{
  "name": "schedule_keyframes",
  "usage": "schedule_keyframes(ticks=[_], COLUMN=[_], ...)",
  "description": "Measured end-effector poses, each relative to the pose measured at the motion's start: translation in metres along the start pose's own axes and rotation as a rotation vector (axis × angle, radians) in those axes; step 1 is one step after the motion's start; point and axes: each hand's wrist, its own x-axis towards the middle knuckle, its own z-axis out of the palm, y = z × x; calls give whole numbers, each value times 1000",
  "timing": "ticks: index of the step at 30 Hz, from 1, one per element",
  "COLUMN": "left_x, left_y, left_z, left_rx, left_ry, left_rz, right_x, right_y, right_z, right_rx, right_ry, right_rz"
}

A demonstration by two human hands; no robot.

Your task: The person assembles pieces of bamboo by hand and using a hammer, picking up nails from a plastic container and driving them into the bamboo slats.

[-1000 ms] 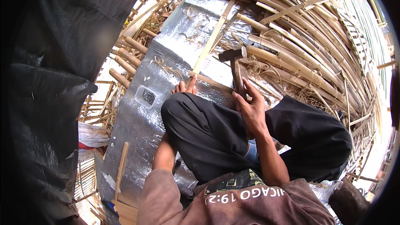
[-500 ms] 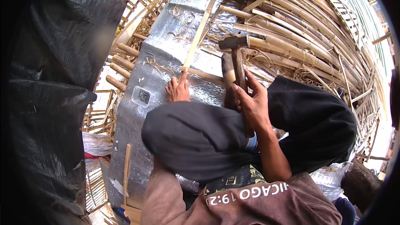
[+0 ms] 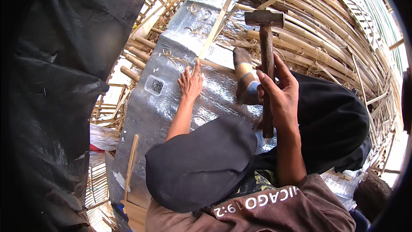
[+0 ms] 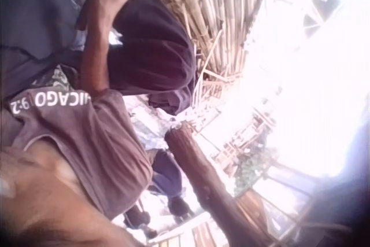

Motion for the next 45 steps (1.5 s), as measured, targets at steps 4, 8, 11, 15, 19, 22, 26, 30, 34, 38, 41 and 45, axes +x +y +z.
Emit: schedule_keyframes(ticks=[4, 8, 11, 15, 19, 22, 26, 30, 34, 38, 41, 45], left_x=[-42, -134, -194, -232, -225, -231, -252, -245, -219, -163, -107, -29], left_y=[4, 2, -16, -60, -48, -63, -66, -48, -26, -14, -21, 9], left_z=[-35, -75, -88, -100, -147, -159, -164, -149, -121, -91, -53, -36], left_rx=[-109, -62, -141, -349, -603, -522, -430, -322, -238, -171, -201, -163], left_ry=[58, 55, 121, 239, 213, 123, 91, 46, 19, 48, 48, -64], left_rz=[-83, -222, -298, -302, -565, -708, -679, -520, -286, -32, 120, 247], right_x=[-5, -5, -6, -6, -7, -10, -8, -1, 6, 14, 17, 18], right_y=[2, 1, 1, 9, 13, 8, 12, 14, 25, 33, 46, 54], right_z=[-4, -8, -6, -4, -12, -13, -9, -12, -17, -13, -11, -10], right_rx=[18, 101, 123, 114, 106, 101, 130, 114, 26, -45, -76, -150], right_ry=[27, 29, 13, 4, -13, -2, -1, 22, 52, 50, 45, 62], right_rz=[-16, 0, 9, 7, 34, 44, 38, 14, 32, 83, 122, 158])
